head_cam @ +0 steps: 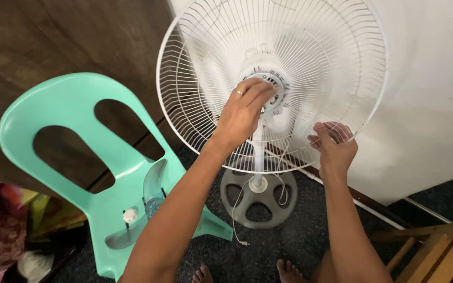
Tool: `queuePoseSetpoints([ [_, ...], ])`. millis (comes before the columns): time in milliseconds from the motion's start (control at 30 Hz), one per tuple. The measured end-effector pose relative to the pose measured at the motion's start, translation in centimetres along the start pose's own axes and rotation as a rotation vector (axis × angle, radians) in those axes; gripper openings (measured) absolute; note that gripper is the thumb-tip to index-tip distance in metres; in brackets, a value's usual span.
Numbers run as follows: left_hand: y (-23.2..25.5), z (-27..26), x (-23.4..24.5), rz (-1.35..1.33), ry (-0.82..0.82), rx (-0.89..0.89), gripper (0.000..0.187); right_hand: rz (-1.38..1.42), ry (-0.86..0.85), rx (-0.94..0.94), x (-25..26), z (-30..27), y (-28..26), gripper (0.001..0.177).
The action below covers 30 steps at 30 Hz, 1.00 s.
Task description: The person assembles a standing fan by attaching the front grill, securing the fan blades to the motor hub, and tightening the central cap. The person then places the rear grill over the assembly to complete the task.
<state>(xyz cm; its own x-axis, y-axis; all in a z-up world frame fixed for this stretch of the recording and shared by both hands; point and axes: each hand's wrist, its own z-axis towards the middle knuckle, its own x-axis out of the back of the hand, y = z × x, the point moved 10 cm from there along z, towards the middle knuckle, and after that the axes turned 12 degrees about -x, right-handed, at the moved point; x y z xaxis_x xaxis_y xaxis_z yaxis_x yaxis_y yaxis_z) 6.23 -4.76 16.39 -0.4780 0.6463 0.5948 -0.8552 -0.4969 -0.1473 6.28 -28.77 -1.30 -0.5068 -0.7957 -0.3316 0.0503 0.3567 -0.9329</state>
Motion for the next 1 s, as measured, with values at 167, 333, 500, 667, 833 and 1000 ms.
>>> queuePoseSetpoints([
  [167, -0.5, -1.2, 2.3, 0.039, 0.371, 0.383, 0.068, 0.039, -0.001, -0.012, -0.5, -0.2, -0.4, 0.021],
  [333, -1.3, -2.9, -1.3, -0.043, 0.486, 0.729, 0.057, 0.078, -0.007, -0.002, -0.5, -0.1, 0.0, 0.022],
  [500, -0.4, -2.0, -1.9, -0.03, 0.486, 0.534, 0.044, 0.058, 0.036, -0.075, -0.4, 0.1, 0.3, 0.022],
  [667, -0.4, -1.6, -1.2, -0.079, 0.263, 0.267, 0.057, 0.064, 0.028, -0.027, -0.6, -0.3, 0.0, 0.024],
  [833, -0.8, -1.7, 0.0, -0.014, 0.277, 0.425, 0.07, 0.036, 0.036, -0.024, -0.5, -0.5, -0.1, 0.024],
  [1000, -1.1, -2.6, -1.3, 0.066, 0.452, 0.764, 0.065, 0.043, 0.04, -0.022, -0.4, -0.6, -0.1, 0.025],
])
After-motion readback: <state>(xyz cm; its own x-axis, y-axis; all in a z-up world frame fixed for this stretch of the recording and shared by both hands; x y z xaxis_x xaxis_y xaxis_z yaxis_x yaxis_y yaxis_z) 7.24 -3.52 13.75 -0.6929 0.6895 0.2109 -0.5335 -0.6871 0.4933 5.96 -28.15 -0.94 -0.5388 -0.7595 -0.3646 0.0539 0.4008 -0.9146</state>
